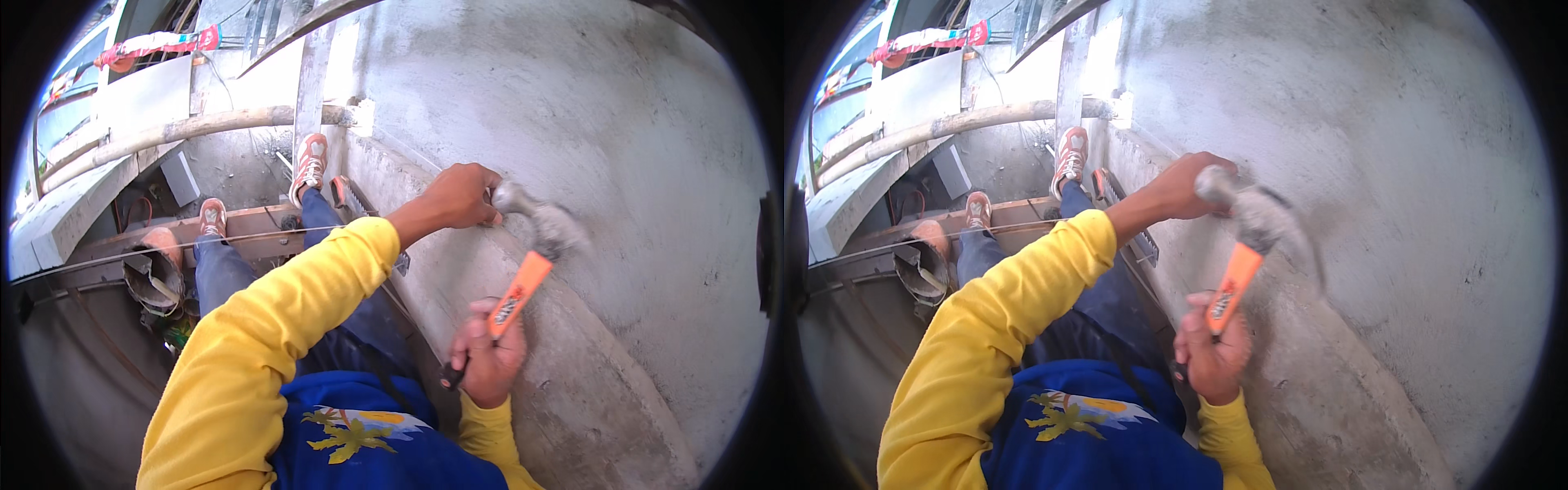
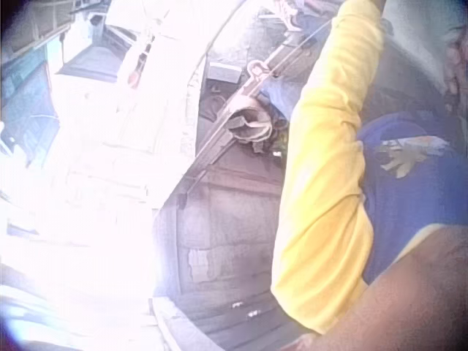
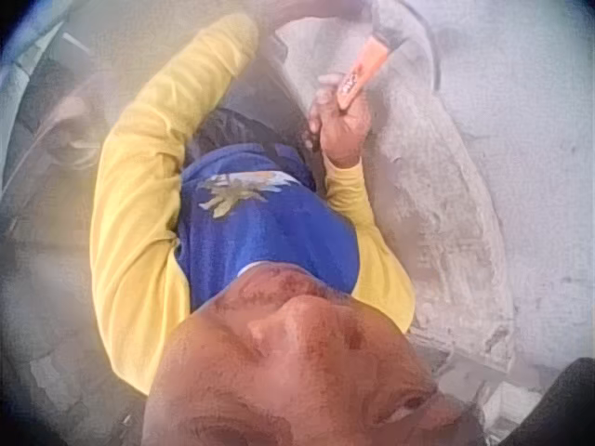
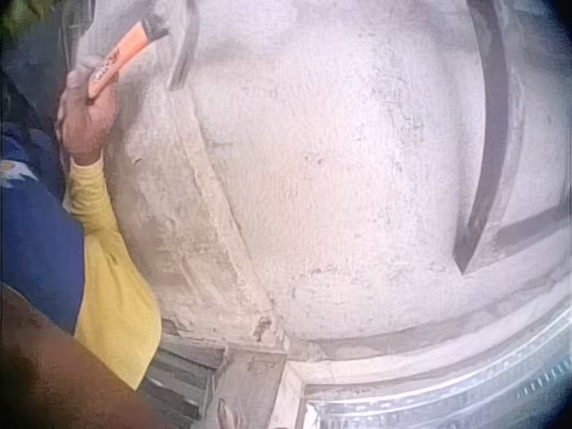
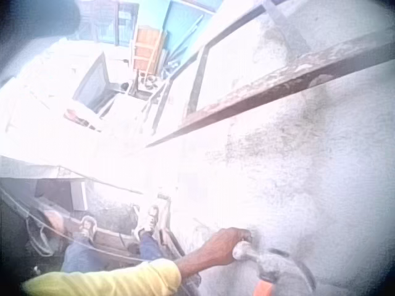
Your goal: The person applies mortar to a concrete block using a trowel, places the block on a wall, and secures it with a hammer and nails. The person also measures the wall with a tape measure and marks it with a pencil.
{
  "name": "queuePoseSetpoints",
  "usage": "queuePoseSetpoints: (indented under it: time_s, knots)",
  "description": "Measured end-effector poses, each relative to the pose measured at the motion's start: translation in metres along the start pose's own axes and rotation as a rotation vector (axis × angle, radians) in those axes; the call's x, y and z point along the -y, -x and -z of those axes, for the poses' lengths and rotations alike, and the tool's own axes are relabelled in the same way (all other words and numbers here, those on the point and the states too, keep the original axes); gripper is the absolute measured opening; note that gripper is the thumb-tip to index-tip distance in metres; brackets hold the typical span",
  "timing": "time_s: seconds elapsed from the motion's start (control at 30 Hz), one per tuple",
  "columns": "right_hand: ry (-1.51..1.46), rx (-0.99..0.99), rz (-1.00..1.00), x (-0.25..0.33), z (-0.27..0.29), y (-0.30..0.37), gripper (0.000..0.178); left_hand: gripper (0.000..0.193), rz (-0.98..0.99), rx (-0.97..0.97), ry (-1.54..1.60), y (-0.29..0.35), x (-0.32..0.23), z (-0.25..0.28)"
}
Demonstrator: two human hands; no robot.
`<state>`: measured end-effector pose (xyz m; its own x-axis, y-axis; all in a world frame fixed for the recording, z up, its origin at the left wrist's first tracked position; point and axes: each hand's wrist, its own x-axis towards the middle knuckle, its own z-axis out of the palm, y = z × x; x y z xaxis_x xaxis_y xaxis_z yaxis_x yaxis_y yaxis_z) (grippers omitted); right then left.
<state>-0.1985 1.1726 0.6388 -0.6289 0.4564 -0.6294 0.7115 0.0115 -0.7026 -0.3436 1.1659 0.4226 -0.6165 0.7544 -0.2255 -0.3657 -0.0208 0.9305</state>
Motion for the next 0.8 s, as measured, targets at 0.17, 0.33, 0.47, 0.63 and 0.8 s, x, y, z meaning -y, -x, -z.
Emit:
queuePoseSetpoints:
  time_s: [0.17,0.33,0.47,0.63,0.8]
  knots:
    - [0.095,-0.109,0.092,0.070,0.001,0.010,0.034,0.026,0.101,0.159,-0.122,-0.016,-0.011,0.006]
    - [0.215,-0.161,0.066,0.131,0.015,0.022,0.044,0.023,0.113,0.138,-0.102,-0.018,-0.013,0.003]
    - [0.347,-0.203,-0.033,0.170,0.014,0.026,0.056,0.021,0.119,0.106,-0.062,-0.017,-0.005,-0.007]
    - [0.606,-0.139,-0.161,0.207,0.006,0.006,0.058,0.019,0.136,0.089,-0.017,-0.014,-0.005,-0.007]
    - [0.678,-0.128,-0.210,0.195,0.000,-0.008,0.057,0.017,0.155,0.088,0.016,-0.011,-0.004,-0.010]
